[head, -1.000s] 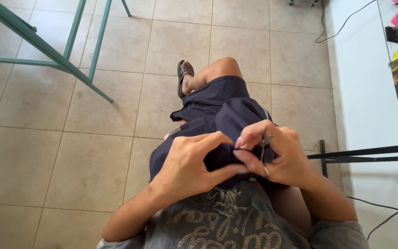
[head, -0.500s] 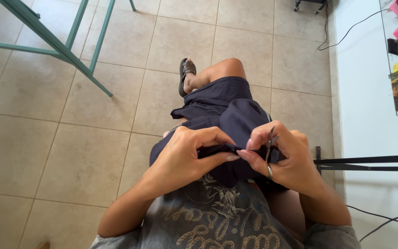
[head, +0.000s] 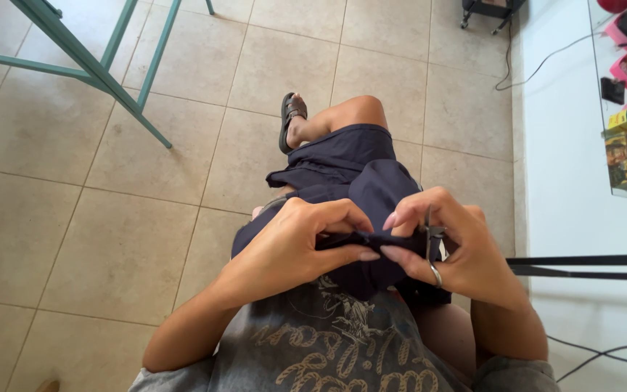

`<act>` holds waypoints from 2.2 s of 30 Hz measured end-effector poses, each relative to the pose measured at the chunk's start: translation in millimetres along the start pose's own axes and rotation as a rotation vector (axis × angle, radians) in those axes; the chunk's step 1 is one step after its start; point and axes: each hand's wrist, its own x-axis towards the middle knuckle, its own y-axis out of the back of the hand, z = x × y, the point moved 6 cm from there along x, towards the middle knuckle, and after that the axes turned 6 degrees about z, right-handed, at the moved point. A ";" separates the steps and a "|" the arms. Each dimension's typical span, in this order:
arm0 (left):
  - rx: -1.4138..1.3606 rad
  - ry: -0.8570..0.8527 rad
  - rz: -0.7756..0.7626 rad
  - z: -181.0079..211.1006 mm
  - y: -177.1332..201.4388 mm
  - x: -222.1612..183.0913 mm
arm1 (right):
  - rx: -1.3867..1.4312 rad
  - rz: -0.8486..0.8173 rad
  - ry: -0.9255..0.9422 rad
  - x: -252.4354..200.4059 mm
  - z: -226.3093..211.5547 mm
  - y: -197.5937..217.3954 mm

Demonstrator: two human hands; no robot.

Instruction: Trimming loose threads from a dark blue garment using scissors

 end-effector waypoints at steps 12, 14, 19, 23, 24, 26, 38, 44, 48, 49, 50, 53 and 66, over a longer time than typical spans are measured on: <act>-0.075 -0.278 -0.062 14.1 3.5 -9.3 | 0.501 -0.246 0.021 37.8 26.1 -13.1; -0.089 -0.333 -0.006 16.7 4.4 -10.2 | 0.562 -0.291 0.001 45.6 38.5 -24.2; 0.055 -0.511 0.226 21.0 7.9 -14.9 | 0.615 -0.336 -0.138 46.1 74.0 -56.6; 0.000 -0.514 0.268 14.4 2.2 -14.6 | 0.505 -0.239 -0.212 44.0 60.7 -57.0; -0.041 -0.494 0.269 11.9 1.3 -13.5 | 0.300 -0.138 -0.211 46.4 56.7 -48.9; -0.049 -0.476 0.275 9.7 0.6 -15.7 | 0.122 0.060 -0.166 37.0 40.8 -23.9; -0.022 -0.495 0.252 7.0 -9.1 -22.0 | 0.632 -0.421 -0.233 -52.2 1.3 -31.6; 0.010 -0.493 0.228 7.8 -11.2 -22.3 | 0.463 -0.412 -0.192 -49.1 3.9 -31.0; 0.012 -0.480 0.225 7.8 -11.8 -23.1 | 0.465 -0.402 -0.205 -52.5 7.9 -32.0; 0.012 -0.481 0.223 7.2 -12.5 -23.2 | 0.465 -0.399 -0.205 -52.6 7.8 -32.1; 0.015 -0.480 0.225 6.9 -13.0 -23.4 | 0.472 -0.394 -0.204 -52.8 7.4 -31.9; 0.028 -0.488 0.231 7.6 -12.2 -23.8 | 0.469 -0.381 -0.227 -52.7 6.3 -31.7; 0.096 -0.507 0.219 7.9 -15.8 -24.1 | 0.032 -0.245 -0.183 -62.2 17.6 -24.4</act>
